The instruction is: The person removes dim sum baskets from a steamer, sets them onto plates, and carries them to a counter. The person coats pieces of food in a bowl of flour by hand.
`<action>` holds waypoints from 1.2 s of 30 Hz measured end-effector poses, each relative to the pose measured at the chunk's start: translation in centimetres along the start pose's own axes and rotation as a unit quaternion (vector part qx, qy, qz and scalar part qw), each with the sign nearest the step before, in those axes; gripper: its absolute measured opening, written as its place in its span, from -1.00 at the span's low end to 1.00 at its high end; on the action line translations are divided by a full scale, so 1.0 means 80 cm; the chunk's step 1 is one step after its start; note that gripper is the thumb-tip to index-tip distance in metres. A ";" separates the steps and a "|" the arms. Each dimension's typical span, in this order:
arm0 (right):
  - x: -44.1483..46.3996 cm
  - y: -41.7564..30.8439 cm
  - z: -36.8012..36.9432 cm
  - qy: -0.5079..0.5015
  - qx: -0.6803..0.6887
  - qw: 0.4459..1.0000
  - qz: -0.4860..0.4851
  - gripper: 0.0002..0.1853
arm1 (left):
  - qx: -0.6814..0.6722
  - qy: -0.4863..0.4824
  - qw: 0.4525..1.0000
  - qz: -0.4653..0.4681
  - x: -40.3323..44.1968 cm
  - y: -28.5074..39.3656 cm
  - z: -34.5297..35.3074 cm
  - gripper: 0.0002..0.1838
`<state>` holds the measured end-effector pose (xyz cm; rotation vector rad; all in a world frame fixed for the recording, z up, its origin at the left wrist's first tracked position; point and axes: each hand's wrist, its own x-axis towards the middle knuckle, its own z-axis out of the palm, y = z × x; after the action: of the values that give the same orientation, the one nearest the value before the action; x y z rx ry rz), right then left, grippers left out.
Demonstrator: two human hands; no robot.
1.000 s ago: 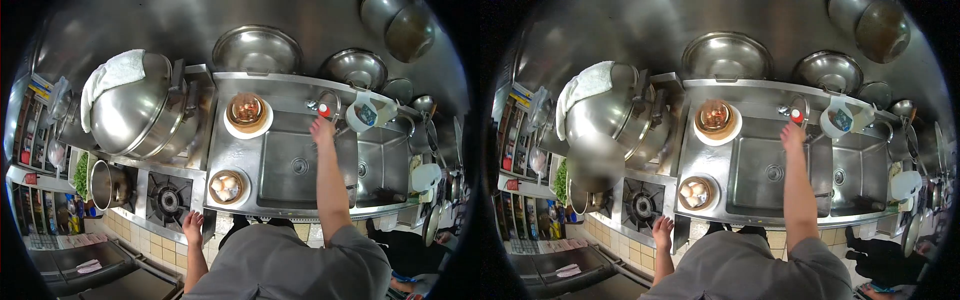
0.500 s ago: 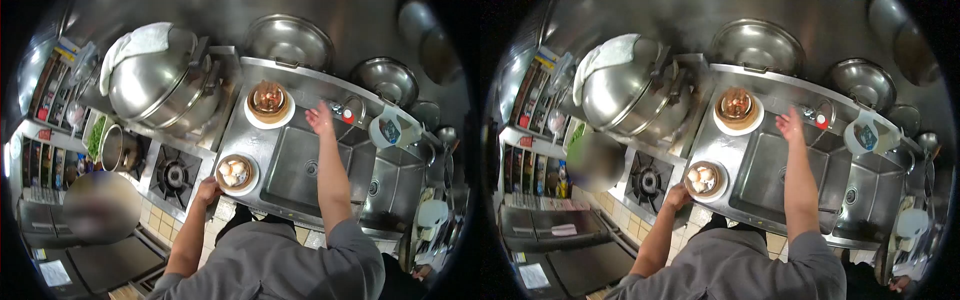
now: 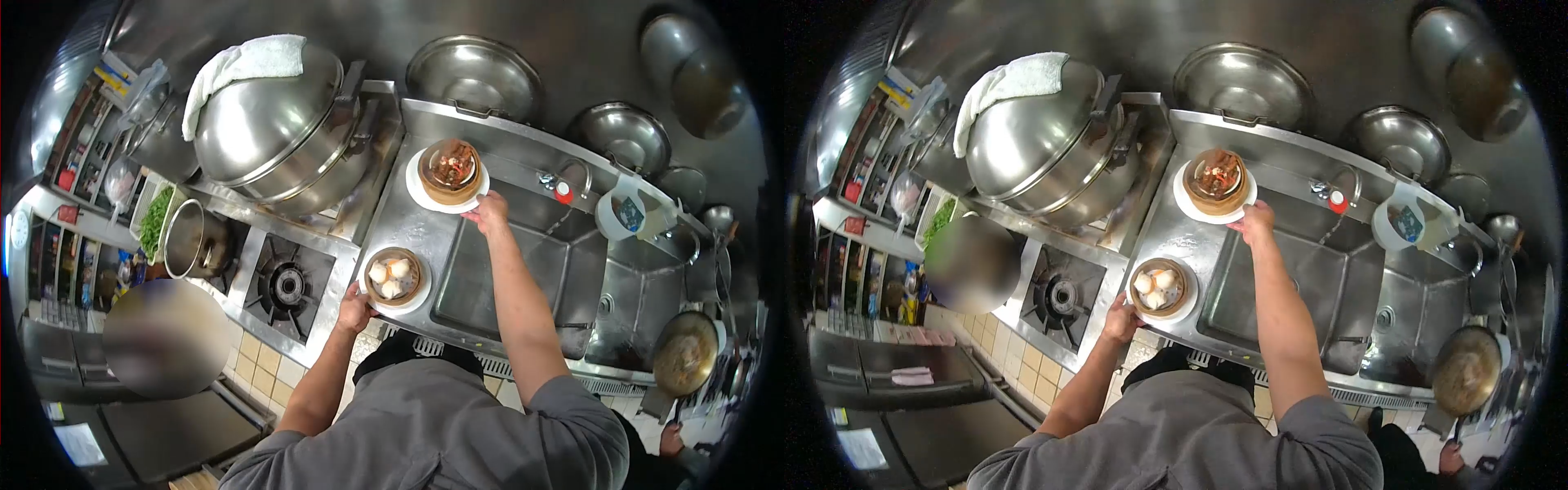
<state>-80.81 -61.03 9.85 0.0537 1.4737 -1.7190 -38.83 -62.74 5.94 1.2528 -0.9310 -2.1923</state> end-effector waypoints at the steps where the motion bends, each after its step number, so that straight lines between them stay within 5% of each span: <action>1: -0.003 0.007 -0.007 0.012 0.019 1.000 0.000 -0.68 | -0.017 0.005 1.000 0.004 -0.004 0.005 0.006 -0.49; 9: -0.082 0.080 -0.078 0.096 0.007 0.992 -0.083 -0.71 | -0.037 -0.027 0.999 -0.025 0.011 0.052 -0.027 -0.49; 17: -0.329 0.150 -0.164 0.180 0.108 0.971 -0.118 -0.77 | 0.051 -0.226 0.973 -0.027 0.013 0.107 -0.032 -0.46; 21: -0.495 0.206 -0.210 0.248 0.166 0.942 -0.154 -0.76 | 0.136 -0.226 0.964 -0.044 -0.014 0.090 0.013 -0.41; 29: -0.878 0.417 -0.303 0.478 0.217 0.825 -0.211 -0.77 | 0.242 -0.489 0.824 -0.152 -0.231 -0.047 0.162 -0.44; 32: -1.045 0.495 -0.314 0.552 0.286 0.749 -0.228 -0.69 | 0.184 -0.678 0.684 -0.196 -0.328 -0.170 0.175 -0.44; 33: -1.079 0.531 -0.323 0.588 0.273 0.726 -0.231 -0.70 | 0.197 -0.701 0.649 -0.220 -0.347 -0.204 0.184 -0.44; 35: -1.170 0.578 -0.330 0.663 0.262 0.665 -0.223 -0.70 | 0.292 -0.637 0.667 -0.255 -0.410 -0.294 0.203 -0.37; 36: -1.169 0.545 -0.306 0.651 0.307 0.663 -0.206 -0.72 | 0.334 -0.625 0.652 -0.269 -0.429 -0.242 0.234 -0.37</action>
<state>-6.02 13.80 17.42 1.7728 1.7357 -2.6730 -39.31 -20.80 17.95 -0.1585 -2.2462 -3.3434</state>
